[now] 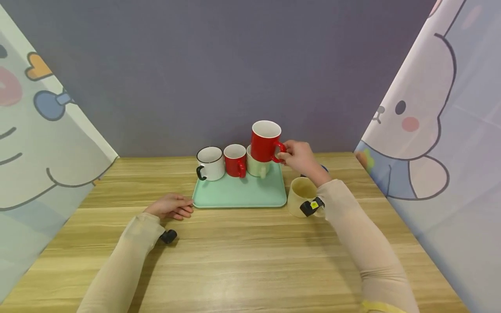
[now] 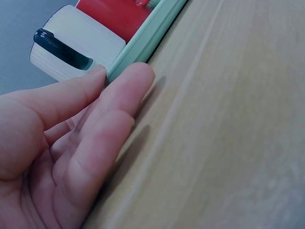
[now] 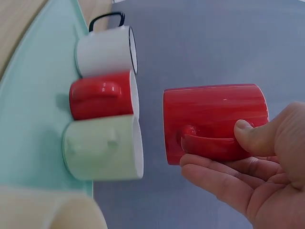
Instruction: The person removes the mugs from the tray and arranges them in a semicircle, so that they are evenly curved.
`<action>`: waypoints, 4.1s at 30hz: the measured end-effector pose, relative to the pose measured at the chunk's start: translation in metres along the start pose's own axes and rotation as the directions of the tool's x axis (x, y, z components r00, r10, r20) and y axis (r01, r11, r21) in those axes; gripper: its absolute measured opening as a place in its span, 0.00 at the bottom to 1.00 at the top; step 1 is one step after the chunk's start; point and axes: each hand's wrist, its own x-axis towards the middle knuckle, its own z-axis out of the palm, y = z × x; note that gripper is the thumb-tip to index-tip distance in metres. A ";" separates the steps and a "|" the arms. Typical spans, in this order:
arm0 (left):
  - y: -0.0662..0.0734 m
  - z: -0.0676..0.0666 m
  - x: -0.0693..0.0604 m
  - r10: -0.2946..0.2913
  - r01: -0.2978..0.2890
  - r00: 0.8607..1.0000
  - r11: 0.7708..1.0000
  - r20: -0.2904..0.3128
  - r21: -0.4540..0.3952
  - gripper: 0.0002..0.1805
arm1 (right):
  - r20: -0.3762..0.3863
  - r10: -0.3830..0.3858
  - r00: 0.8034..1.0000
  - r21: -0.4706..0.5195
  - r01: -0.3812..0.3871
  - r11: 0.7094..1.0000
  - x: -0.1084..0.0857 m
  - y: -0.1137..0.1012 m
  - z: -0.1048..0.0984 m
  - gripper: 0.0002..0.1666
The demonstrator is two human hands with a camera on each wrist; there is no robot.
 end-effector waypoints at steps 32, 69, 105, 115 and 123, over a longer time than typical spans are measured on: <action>-0.001 -0.001 0.000 -0.005 0.005 1.000 1.000 -0.015 0.003 0.19 | -0.137 0.084 0.987 -0.191 -0.109 0.976 -0.024 0.068 -0.062 0.13; -0.003 0.001 -0.003 -0.013 0.013 1.000 1.000 -0.017 -0.003 0.17 | -0.287 0.007 0.958 -0.278 -0.090 0.957 -0.061 0.143 -0.061 0.07; -0.002 -0.002 0.003 -0.016 0.016 1.000 1.000 -0.025 -0.014 0.19 | -0.276 -0.006 0.961 -0.269 -0.071 0.960 -0.099 0.178 -0.041 0.06; -0.004 0.000 0.004 -0.029 0.029 0.999 1.000 -0.035 -0.010 0.20 | -0.187 0.085 0.979 -0.141 -0.113 0.984 -0.101 0.175 -0.042 0.09; -0.004 0.000 0.003 -0.010 0.010 1.000 1.000 -0.029 -0.010 0.19 | -0.070 0.183 0.981 -0.034 -0.186 0.982 -0.097 0.176 -0.049 0.12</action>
